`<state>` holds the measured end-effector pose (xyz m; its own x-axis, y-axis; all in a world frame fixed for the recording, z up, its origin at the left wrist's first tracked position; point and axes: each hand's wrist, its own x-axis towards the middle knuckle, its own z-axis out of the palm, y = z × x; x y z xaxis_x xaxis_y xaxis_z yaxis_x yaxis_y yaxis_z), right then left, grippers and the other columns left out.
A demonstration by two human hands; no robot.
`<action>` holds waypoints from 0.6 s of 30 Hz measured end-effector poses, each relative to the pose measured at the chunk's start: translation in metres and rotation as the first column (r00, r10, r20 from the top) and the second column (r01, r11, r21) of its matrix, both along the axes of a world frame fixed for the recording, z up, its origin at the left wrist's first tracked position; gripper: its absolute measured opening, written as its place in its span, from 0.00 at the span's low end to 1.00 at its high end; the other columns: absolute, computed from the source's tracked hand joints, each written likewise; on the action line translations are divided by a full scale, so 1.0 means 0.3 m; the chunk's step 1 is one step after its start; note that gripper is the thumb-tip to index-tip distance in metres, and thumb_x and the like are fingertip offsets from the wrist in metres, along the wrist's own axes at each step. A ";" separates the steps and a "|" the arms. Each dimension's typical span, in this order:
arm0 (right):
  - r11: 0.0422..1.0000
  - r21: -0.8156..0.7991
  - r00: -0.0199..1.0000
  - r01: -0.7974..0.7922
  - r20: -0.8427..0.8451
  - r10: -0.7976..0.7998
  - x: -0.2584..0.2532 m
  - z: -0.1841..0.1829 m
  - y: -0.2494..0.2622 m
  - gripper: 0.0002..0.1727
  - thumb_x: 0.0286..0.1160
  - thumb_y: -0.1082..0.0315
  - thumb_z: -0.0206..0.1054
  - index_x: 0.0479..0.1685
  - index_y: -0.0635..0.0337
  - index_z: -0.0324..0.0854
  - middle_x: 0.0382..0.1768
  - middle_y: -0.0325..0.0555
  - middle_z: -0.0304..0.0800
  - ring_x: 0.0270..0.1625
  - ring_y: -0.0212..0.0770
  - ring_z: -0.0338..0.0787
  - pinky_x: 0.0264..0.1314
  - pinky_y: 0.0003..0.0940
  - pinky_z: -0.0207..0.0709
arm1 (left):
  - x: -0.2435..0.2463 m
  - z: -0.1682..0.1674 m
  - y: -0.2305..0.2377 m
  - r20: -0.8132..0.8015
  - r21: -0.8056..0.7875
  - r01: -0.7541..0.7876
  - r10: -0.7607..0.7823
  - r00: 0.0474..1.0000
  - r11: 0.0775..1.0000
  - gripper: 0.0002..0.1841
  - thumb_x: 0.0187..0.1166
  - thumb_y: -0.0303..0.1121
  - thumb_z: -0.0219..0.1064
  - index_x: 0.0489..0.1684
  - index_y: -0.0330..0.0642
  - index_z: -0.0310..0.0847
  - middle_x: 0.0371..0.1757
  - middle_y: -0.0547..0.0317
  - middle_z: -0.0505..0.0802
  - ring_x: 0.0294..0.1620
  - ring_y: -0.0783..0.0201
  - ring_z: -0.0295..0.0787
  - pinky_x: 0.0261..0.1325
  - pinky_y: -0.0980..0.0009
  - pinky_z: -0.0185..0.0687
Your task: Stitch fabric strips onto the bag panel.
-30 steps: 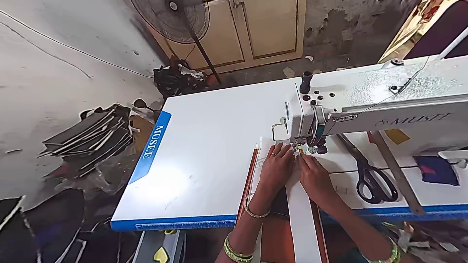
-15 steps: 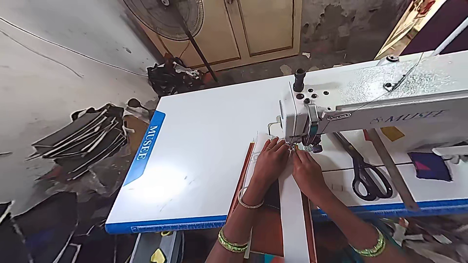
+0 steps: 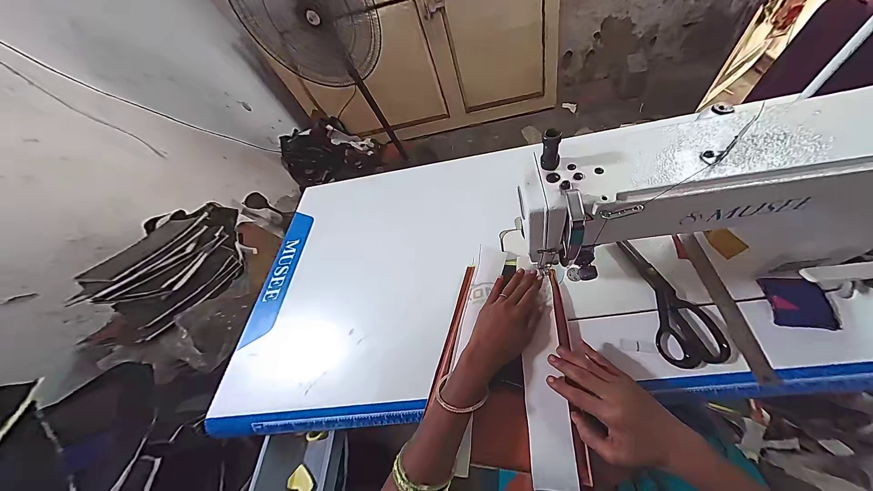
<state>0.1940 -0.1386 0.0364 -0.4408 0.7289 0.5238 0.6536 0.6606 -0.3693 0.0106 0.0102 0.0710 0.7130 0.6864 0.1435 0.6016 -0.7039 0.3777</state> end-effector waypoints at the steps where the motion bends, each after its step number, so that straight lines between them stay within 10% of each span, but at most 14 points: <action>1: 0.999 0.029 1.000 -0.020 0.020 0.020 -0.002 0.000 0.009 0.23 0.80 0.56 0.54 0.64 0.53 0.88 0.71 0.51 0.88 0.81 0.49 0.79 0.89 0.47 0.60 | -0.004 -0.007 -0.001 0.002 0.017 0.001 -0.001 1.000 1.000 0.26 0.91 0.40 0.48 0.81 0.35 0.74 0.85 0.47 0.77 0.88 0.45 0.68 0.90 0.44 0.52; 18: 0.966 0.205 0.983 0.157 -0.125 -0.134 -0.096 -0.046 0.012 0.13 0.84 0.74 0.55 0.41 0.60 0.88 0.47 0.52 0.98 0.63 0.43 0.94 0.77 0.29 0.74 | -0.008 -0.022 0.006 0.000 0.054 0.025 -0.025 1.000 0.998 0.30 0.91 0.48 0.46 0.83 0.37 0.72 0.86 0.48 0.76 0.89 0.47 0.67 0.90 0.43 0.50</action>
<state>0.1651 -0.1349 0.0225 -0.2696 0.6474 0.7129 0.7120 0.6325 -0.3051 0.0081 0.0119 0.0644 0.7298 0.6595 0.1804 0.5833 -0.7382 0.3389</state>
